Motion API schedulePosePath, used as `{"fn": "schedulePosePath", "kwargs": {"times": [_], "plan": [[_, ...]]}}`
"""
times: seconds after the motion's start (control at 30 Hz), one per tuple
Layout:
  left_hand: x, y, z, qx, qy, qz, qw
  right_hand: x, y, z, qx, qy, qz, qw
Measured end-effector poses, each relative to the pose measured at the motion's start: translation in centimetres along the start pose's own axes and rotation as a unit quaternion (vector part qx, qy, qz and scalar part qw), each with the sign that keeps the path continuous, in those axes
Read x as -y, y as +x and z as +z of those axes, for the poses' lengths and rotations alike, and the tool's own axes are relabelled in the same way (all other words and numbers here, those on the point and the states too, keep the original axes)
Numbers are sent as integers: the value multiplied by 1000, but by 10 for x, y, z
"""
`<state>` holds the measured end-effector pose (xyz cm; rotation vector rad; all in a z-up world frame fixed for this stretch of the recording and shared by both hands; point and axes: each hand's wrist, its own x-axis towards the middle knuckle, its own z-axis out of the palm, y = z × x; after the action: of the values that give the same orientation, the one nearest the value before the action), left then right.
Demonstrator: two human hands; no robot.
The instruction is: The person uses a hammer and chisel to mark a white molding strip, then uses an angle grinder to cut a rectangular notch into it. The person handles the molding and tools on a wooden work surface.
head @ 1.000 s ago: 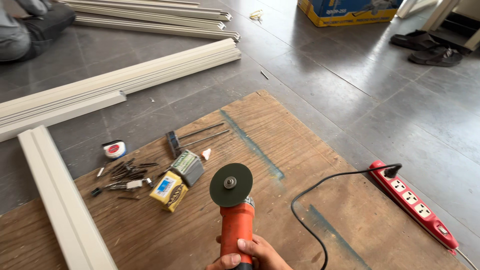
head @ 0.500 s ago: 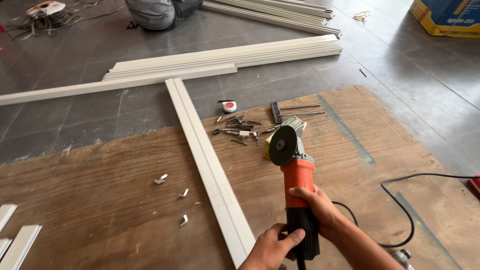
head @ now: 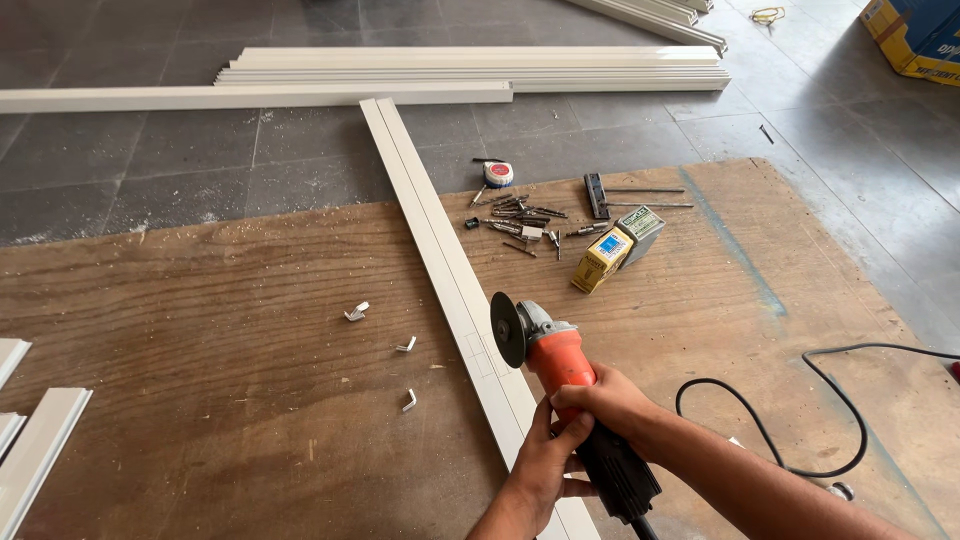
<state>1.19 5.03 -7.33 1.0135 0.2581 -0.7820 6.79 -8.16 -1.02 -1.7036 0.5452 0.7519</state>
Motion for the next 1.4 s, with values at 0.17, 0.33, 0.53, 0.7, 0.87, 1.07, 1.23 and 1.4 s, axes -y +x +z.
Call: {"fn": "schedulePosePath", "kwargs": {"times": [0.17,0.33,0.53,0.7,0.87,1.07,1.23,1.4], "plan": [[-1,9,-15,12,-30,-13,999,4,17,12,-36,-95,9,995],[-5,24,-24,30,-86,-10,996,10,36,12,-47,-127,-6,991],[-3,33,-35,38,-118,-8,992,14,52,19,-65,-193,-4,979],[0,37,-42,44,-136,-6,990,14,61,23,-69,-238,2,969],[3,38,-46,46,-130,-11,990,11,64,26,-65,-236,14,969],[0,36,-45,48,-127,-9,991,11,65,25,-62,-235,10,970],[-2,32,-42,31,-108,-27,993,9,65,24,-57,-246,39,967],[-4,31,-41,30,-94,-30,995,6,67,24,-51,-241,35,969]]}}
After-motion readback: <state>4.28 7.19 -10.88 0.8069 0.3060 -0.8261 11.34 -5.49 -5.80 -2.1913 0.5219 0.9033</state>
